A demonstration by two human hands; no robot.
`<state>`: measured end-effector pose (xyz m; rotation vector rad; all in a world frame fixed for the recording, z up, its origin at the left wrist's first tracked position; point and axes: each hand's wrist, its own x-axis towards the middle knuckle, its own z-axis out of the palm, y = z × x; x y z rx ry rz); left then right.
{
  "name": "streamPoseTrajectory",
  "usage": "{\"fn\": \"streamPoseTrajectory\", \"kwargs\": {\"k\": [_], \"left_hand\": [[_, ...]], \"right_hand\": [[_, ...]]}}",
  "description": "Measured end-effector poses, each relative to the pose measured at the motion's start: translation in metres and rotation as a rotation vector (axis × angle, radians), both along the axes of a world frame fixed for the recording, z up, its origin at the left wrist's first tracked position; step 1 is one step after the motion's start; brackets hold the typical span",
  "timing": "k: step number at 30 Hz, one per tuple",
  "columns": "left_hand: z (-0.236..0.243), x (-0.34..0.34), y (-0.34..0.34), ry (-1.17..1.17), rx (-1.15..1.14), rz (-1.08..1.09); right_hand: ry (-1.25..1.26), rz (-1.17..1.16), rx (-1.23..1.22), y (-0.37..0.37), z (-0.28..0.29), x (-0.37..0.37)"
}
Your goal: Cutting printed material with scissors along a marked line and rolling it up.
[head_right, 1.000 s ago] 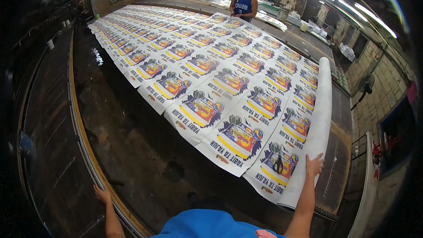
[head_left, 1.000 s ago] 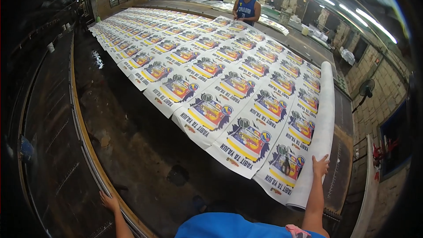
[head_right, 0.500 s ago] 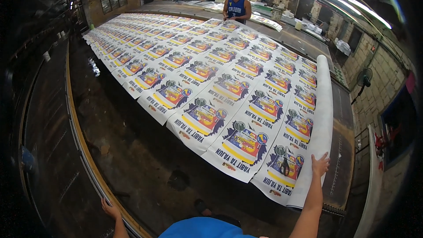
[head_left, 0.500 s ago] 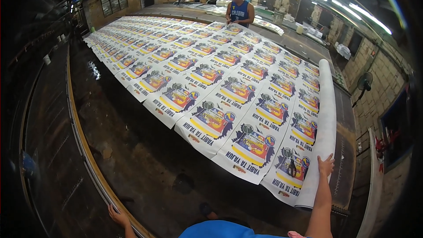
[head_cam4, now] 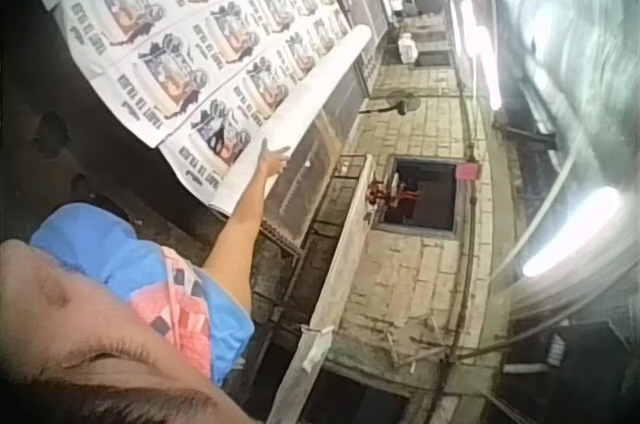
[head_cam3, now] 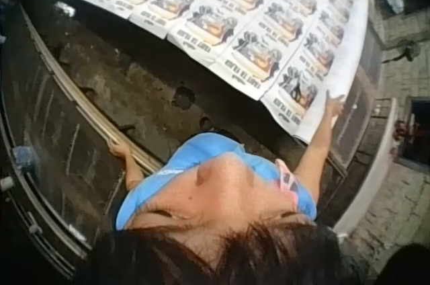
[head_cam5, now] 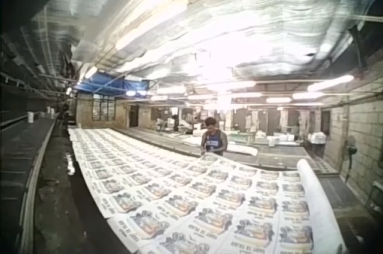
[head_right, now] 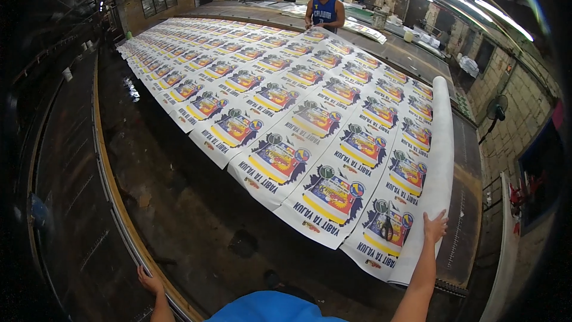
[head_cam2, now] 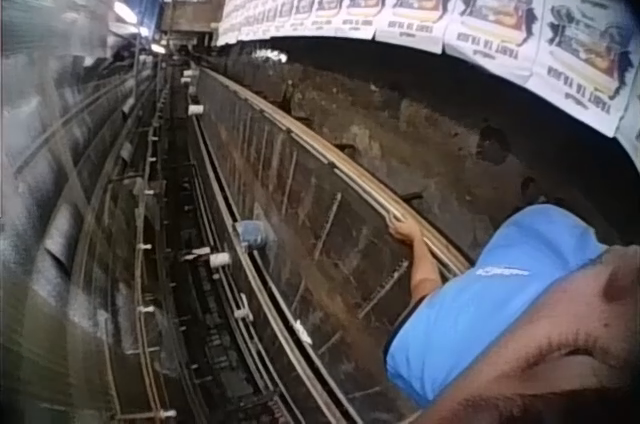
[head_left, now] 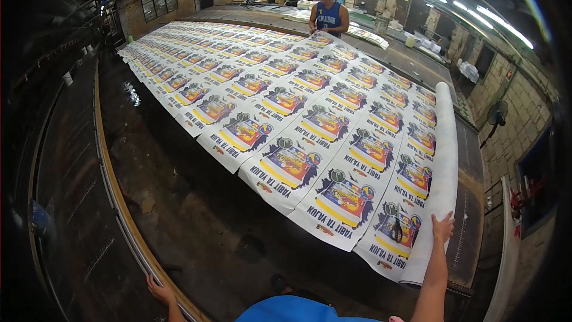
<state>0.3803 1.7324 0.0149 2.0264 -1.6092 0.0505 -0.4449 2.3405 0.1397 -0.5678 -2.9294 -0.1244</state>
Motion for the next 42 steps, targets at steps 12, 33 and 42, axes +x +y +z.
{"fn": "streamPoseTrajectory", "kwargs": {"k": [12,33,42], "left_hand": [[-0.001,0.006,0.004,0.011,-0.080,-0.062],[0.010,-0.002,0.011,0.089,-0.058,-0.063],[0.010,0.001,0.014,0.075,-0.080,-0.057]], "right_hand": [[-0.006,0.004,0.017,0.001,-0.005,-0.001],[-0.008,0.003,0.010,0.003,0.002,0.001],[-0.027,-0.007,0.032,0.008,-0.003,-0.001]]}}
